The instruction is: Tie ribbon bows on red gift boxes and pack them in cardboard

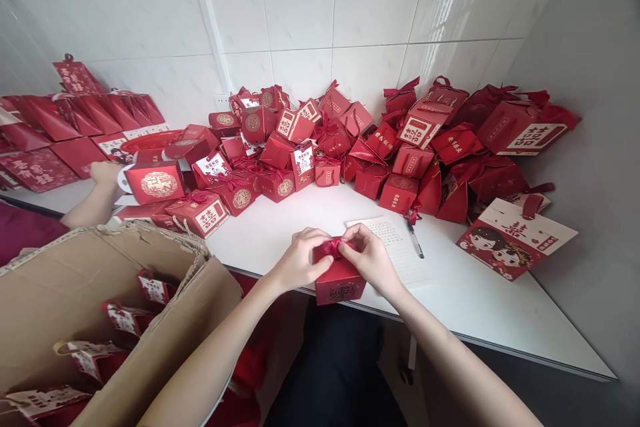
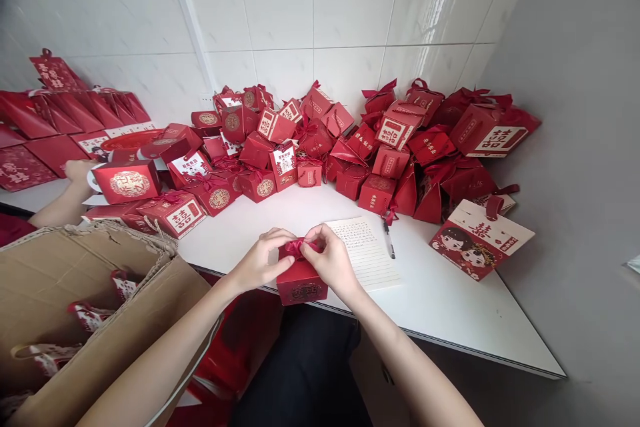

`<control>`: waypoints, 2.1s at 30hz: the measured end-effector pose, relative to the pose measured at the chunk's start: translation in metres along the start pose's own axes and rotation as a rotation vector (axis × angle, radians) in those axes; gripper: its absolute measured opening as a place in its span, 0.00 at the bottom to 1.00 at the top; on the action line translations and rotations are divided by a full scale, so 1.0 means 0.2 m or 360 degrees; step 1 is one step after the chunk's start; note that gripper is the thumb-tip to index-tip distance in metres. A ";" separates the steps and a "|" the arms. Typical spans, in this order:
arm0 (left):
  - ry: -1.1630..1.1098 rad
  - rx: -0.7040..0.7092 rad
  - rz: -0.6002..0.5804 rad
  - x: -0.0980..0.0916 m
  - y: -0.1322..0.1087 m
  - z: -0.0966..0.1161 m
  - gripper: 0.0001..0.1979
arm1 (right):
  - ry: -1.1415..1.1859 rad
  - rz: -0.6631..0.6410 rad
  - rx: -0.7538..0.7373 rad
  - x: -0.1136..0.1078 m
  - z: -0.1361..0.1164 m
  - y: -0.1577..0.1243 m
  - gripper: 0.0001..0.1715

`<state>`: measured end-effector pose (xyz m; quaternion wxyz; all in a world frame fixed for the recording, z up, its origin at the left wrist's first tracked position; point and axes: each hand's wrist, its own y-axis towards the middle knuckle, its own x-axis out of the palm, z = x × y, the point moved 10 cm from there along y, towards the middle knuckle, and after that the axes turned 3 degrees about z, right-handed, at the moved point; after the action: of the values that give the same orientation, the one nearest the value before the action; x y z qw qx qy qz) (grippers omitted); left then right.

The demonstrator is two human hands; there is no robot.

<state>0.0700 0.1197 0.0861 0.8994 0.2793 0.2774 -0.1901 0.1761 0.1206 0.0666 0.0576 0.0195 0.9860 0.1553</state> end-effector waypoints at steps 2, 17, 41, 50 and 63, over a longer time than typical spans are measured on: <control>0.0012 -0.0034 0.0034 0.01 -0.01 0.00 0.09 | -0.0046 0.0020 -0.0004 -0.01 0.00 0.00 0.09; -0.0632 -0.0355 0.0019 0.08 0.00 -0.12 0.14 | -0.0347 -0.0361 -0.0088 0.05 -0.06 0.01 0.04; -0.0246 -0.0345 0.0204 -0.05 -0.06 -0.14 0.22 | -0.1157 0.0053 -0.0732 -0.02 -0.24 -0.12 0.08; 0.0083 -0.0347 0.0434 -0.10 -0.16 -0.10 0.12 | -0.1470 -0.0354 -0.0347 -0.07 -0.21 -0.08 0.07; -0.0345 -0.0612 0.0536 -0.03 -0.19 -0.16 0.13 | -0.1102 -0.0220 0.0343 -0.10 0.01 -0.14 0.24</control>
<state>0.0332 0.1107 0.0529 0.9793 0.1235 0.1601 -0.0105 0.1952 0.0937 0.0591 0.3957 0.0101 0.9178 0.0306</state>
